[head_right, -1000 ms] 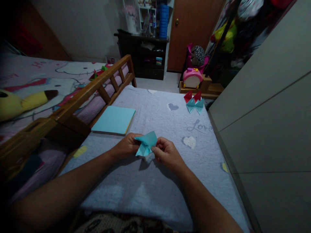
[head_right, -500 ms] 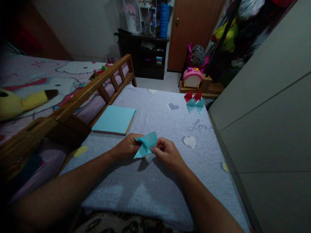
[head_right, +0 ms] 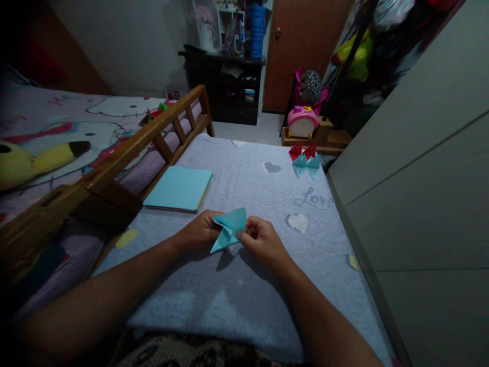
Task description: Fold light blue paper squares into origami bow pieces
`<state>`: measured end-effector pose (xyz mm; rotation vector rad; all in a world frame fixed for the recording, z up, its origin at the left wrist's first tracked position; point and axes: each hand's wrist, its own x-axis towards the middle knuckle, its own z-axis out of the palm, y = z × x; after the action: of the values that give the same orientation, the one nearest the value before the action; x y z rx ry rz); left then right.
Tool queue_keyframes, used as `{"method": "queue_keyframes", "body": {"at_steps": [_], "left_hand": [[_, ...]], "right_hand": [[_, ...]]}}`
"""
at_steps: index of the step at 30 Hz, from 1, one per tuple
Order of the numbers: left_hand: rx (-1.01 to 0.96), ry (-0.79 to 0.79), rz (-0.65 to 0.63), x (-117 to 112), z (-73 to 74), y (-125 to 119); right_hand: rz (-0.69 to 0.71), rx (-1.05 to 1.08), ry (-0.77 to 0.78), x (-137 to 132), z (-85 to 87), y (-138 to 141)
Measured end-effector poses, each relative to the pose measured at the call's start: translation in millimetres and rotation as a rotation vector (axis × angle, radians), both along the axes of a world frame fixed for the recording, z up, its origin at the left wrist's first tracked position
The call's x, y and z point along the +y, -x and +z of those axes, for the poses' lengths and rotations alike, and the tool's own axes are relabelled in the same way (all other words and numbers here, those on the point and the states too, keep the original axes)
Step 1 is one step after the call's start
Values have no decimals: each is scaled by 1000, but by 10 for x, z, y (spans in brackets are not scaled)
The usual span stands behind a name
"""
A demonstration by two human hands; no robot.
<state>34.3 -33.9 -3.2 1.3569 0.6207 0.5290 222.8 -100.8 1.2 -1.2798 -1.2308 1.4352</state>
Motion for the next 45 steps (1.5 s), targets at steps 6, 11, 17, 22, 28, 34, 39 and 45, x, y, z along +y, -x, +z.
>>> {"method": "queue_keyframes", "body": {"at_steps": [6,11,17,22,28,34,39,45], "left_hand": [[6,58,-22,4,-102,6],[15,62,-26,6,-87,2],[18,51,-32,3,-54,-3],[6,34,-49,7,-55,4],[-21,56,-26,-4,-26,1],[-18,54,-59,0,-35,16],[-8,43,-61,-1,19,20],[6,26,-73,6,-18,30]], "right_hand": [[4,5,36,9,-16,-2],[22,26,56,15,-15,-7],[67,43,59,26,-7,-31],[80,35,61,16,4,-43],[101,28,60,8,37,-50],[104,49,70,-5,86,-52],[86,73,78,-14,106,-51],[102,44,52,-12,100,-46]]}}
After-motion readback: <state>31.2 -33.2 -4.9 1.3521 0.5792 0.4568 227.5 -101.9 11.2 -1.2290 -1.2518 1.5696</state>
